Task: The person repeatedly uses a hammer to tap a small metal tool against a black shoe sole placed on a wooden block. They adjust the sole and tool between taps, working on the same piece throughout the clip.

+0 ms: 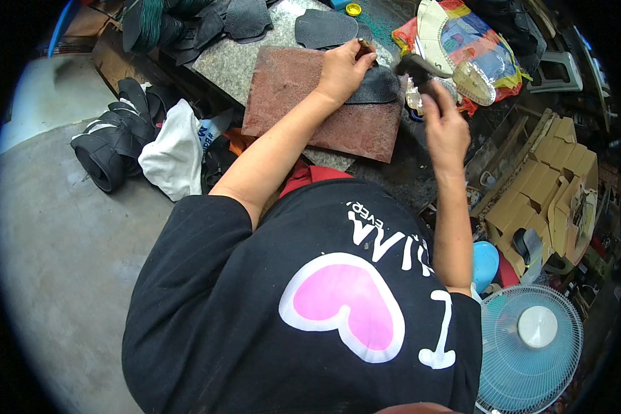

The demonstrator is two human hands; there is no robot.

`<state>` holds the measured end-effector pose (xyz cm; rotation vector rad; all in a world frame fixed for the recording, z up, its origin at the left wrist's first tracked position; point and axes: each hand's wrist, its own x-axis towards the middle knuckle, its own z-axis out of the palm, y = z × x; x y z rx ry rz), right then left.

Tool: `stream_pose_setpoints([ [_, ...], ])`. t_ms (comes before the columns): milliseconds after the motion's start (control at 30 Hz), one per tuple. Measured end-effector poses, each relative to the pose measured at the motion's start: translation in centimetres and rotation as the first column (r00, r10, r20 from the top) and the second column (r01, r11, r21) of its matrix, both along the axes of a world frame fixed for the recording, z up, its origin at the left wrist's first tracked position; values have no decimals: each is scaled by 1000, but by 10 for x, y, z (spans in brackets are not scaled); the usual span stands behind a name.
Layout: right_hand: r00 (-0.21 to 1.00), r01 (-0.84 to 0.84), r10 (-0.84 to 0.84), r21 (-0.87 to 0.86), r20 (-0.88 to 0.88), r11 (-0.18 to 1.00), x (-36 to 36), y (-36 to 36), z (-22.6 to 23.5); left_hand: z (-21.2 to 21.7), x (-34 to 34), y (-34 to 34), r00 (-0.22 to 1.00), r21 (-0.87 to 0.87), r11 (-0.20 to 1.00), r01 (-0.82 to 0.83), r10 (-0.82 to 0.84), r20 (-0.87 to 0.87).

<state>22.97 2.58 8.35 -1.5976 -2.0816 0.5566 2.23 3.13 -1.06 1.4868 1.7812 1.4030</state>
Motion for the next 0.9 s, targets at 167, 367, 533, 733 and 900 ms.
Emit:
stream_pose_setpoints([
  [167,695,-69,258,294,-672,953,-8,-3,88,10,5,2,969,184,979,90,-43,-245],
  [367,997,-65,57,203,42,977,-4,-4,20,17,14,3,896,250,950,188,-61,-440],
  [533,981,0,10,-49,192,999,14,-9,-23,5,12,4,970,195,980,40,9,-241],
  [733,970,30,-8,-85,241,996,7,-10,-27,-4,8,4,813,26,1000,15,-27,582],
  [900,973,33,-9,-104,231,994,10,-8,-27,0,2,3,971,-39,996,83,-72,227],
])
